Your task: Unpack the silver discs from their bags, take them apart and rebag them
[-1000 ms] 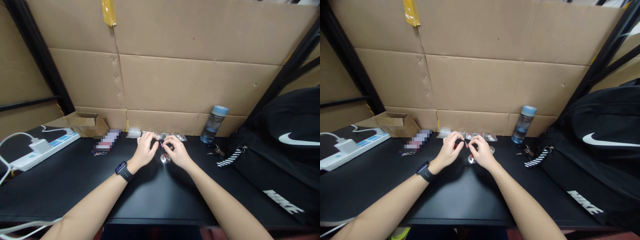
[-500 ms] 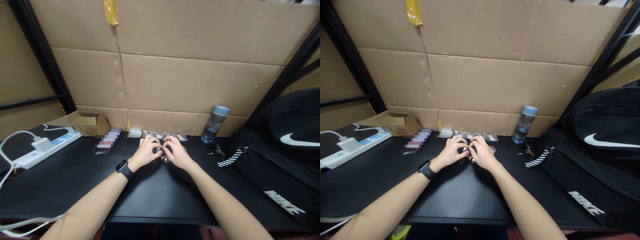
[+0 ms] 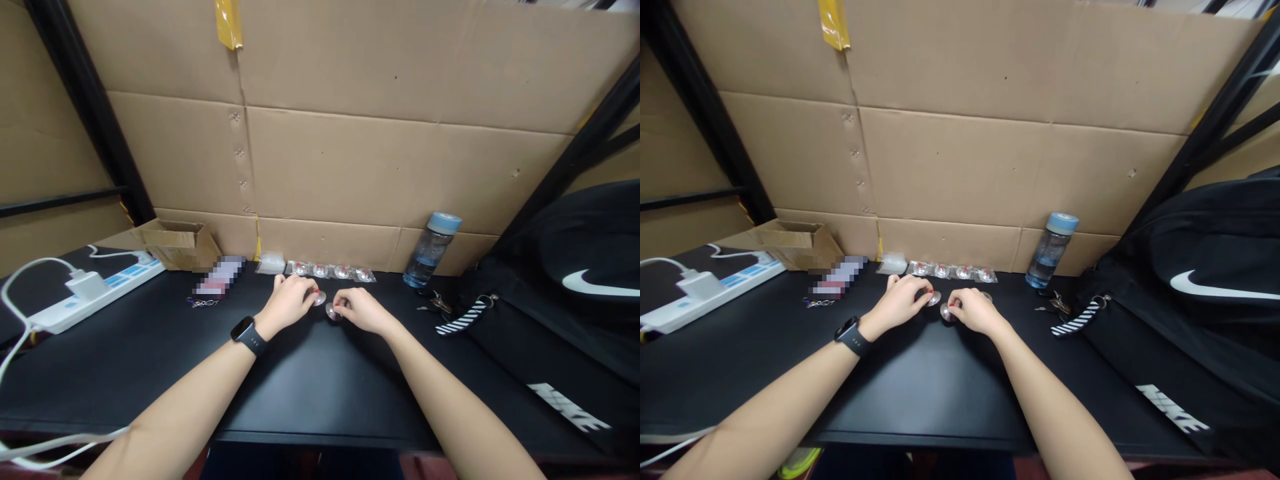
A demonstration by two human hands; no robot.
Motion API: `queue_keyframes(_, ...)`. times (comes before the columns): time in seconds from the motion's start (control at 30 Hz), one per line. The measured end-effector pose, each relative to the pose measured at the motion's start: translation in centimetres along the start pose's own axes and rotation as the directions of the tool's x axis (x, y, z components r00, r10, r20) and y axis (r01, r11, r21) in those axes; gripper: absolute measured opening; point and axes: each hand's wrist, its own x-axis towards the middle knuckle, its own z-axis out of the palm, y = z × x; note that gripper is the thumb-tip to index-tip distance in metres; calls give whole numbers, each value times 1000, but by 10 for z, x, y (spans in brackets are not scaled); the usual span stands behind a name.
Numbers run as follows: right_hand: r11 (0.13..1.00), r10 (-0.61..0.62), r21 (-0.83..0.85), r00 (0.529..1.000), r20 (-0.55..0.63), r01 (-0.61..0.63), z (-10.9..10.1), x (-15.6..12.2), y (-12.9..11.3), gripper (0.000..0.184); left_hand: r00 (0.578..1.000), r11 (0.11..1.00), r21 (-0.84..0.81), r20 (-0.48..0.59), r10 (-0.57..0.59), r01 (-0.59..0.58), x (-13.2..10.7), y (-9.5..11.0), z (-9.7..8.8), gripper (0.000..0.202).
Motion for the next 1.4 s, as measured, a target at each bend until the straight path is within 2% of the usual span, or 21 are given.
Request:
queue_keyframes(0.07,987,18,159,997,-74,-6,-3,4,2,10,999,998,-34,-16,-45,45,2,-1,1,17)
queue_keyframes(0.17,914,97,405,983,-153,-27,-2,7,2,19,992,979,-166,-38,-122,114,4,-1,4,12)
queue_keyframes(0.3,737,169,675,978,-121,-44,8,6,-7,29,982,911,-388,-66,-180,141,5,1,9,13)
queue_keyframes(0.37,647,155,762,981,-119,-10,14,4,-13,31,978,884,-447,-78,-194,140,4,4,11,12)
queue_keyframes(0.47,542,133,840,984,-117,26,18,2,-18,33,976,883,-449,-87,-199,140,3,8,10,11)
queue_keyframes(0.6,452,174,892,982,-68,-18,17,1,-21,39,979,908,-396,-82,-187,140,0,14,8,11)
queue_keyframes(0.7,429,184,900,983,-3,-78,14,0,-22,43,989,921,-373,-49,-143,115,2,13,5,14)
queue_keyframes(0.8,415,210,901,977,42,-128,9,0,-22,40,996,947,-313,-27,-80,67,6,-3,-1,25)
queue_keyframes(0.87,407,250,901,967,47,-149,5,1,-20,43,996,981,-181,-27,-79,73,9,-24,-7,32)
queue_keyframes(0.9,406,266,901,963,41,-150,3,1,-18,45,992,991,-73,-46,-114,111,10,-38,-9,33)
queue_keyframes(1.0,417,283,901,959,-4,-120,-1,2,-12,54,970,946,211,-59,-237,244,7,-80,-12,24)
queue_keyframes(1.1,438,299,893,954,-35,-104,-3,2,-7,56,950,909,287,-6,-312,301,3,-109,-9,27)
queue_keyframes(1.2,448,323,887,945,-42,-114,-5,3,-5,55,947,906,284,-25,-322,315,2,-118,-5,31)
queue_keyframes(1.3,449,321,887,946,-46,-109,-7,3,-3,53,945,893,308,-116,-307,328,3,-117,-3,34)
queue_keyframes(1.4,455,325,885,944,-57,-103,-9,3,-1,53,929,871,326,-182,-323,367,3,-115,-2,24)
